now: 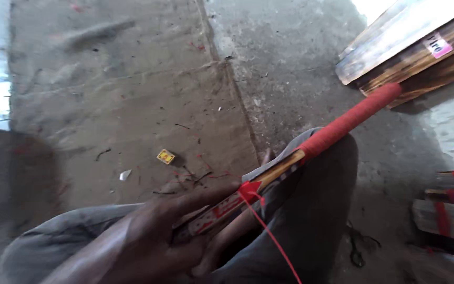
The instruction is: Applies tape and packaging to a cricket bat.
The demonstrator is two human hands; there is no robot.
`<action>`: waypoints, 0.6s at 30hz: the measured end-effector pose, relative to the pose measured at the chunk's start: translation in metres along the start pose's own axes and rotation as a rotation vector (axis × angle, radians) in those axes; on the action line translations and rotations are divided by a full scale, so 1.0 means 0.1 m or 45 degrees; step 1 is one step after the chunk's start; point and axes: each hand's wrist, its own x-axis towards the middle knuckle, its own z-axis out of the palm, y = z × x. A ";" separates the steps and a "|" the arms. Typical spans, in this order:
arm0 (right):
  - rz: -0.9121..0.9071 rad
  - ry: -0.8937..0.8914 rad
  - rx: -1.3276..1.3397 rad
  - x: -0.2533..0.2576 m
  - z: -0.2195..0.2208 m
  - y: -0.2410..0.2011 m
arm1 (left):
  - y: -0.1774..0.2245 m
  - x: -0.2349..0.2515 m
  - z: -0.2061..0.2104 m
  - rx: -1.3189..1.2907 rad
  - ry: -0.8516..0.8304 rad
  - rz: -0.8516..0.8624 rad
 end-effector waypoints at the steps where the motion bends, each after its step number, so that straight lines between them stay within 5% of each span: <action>1: 0.097 0.118 -0.307 0.17 0.04 0.54 | 0.00 0.00 0.01 0.008 0.010 0.008; 3: 0.297 0.172 -0.769 0.25 0.11 1.47 | 0.02 0.02 -0.01 0.010 0.030 0.057; 5: 0.554 0.078 -0.852 0.15 0.22 1.77 | 0.08 0.06 -0.04 -0.006 0.029 0.100; 8: 0.432 0.399 -0.982 -0.22 0.46 2.47 | 0.13 0.07 -0.08 -0.019 0.005 0.061; 10: 0.412 0.496 -1.007 -0.26 0.55 2.52 | 0.14 0.08 -0.10 -0.022 -0.016 0.045; 14: 0.667 0.331 -0.946 -0.32 0.46 2.53 | 0.12 0.09 -0.09 -0.061 -0.021 0.099; 18: 0.709 0.185 -0.042 -0.11 0.35 1.74 | 0.11 0.10 -0.11 -0.052 -0.041 0.091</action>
